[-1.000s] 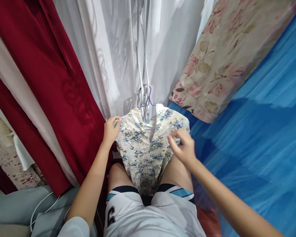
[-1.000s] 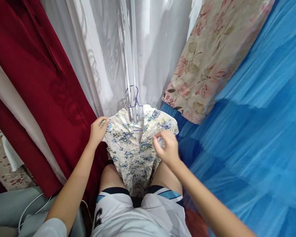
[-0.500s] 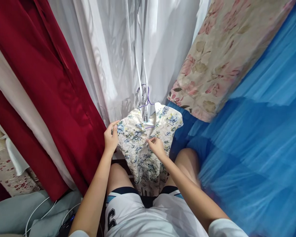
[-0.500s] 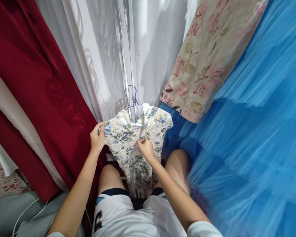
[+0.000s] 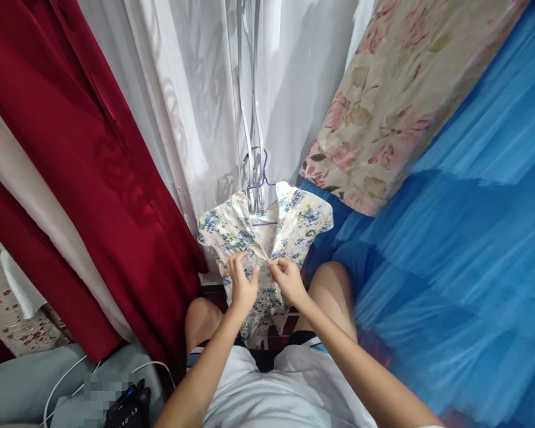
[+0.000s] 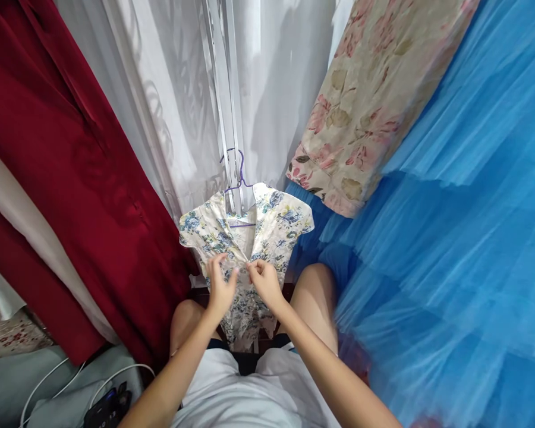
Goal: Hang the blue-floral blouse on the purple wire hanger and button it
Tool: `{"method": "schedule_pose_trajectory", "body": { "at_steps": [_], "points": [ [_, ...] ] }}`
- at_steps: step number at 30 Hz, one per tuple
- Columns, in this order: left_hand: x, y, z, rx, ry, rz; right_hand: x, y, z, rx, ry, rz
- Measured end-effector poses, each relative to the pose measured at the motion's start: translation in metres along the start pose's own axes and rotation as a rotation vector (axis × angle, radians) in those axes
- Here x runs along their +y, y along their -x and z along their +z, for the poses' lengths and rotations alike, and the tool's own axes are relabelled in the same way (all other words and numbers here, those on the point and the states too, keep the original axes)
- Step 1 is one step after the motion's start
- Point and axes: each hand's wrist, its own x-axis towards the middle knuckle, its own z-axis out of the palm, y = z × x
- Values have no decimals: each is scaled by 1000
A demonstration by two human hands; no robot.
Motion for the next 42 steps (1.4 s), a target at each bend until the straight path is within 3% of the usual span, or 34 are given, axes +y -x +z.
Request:
{"method": "schedule_pose_trajectory", "body": {
  "at_steps": [3,5,12,18,21,27,32,34,37,39,42],
  "points": [
    [2,22,33,-137,136,-142,-14,8,-5,-65,-61,-20],
    [5,22,43,-190,208,-196,-23,5,-8,-88,-99,-12],
    [12,17,41,-139,258,-242,-36,-4,-2,-115,-211,47],
    [4,26,40,-271,169,-171,-42,2,-1,-63,-348,75],
    [4,35,38,-317,123,-105,-64,-24,-14,-33,-390,69],
    [7,45,39,-384,20,-44,-134,-96,-41,-23,-508,39],
    [5,45,32,-420,62,-63,-150,-111,-44,-33,-553,14],
    [7,30,23,-363,121,-76,-144,-103,-42,-28,-546,-2],
    [22,-18,3,-212,199,-52,-137,-87,-40,0,-487,-72],
    [37,-63,-8,-132,204,31,-137,-78,-40,4,-439,-132],
    [58,-123,-17,-141,128,214,-140,-71,-41,-5,-403,-181]
  ]
}}
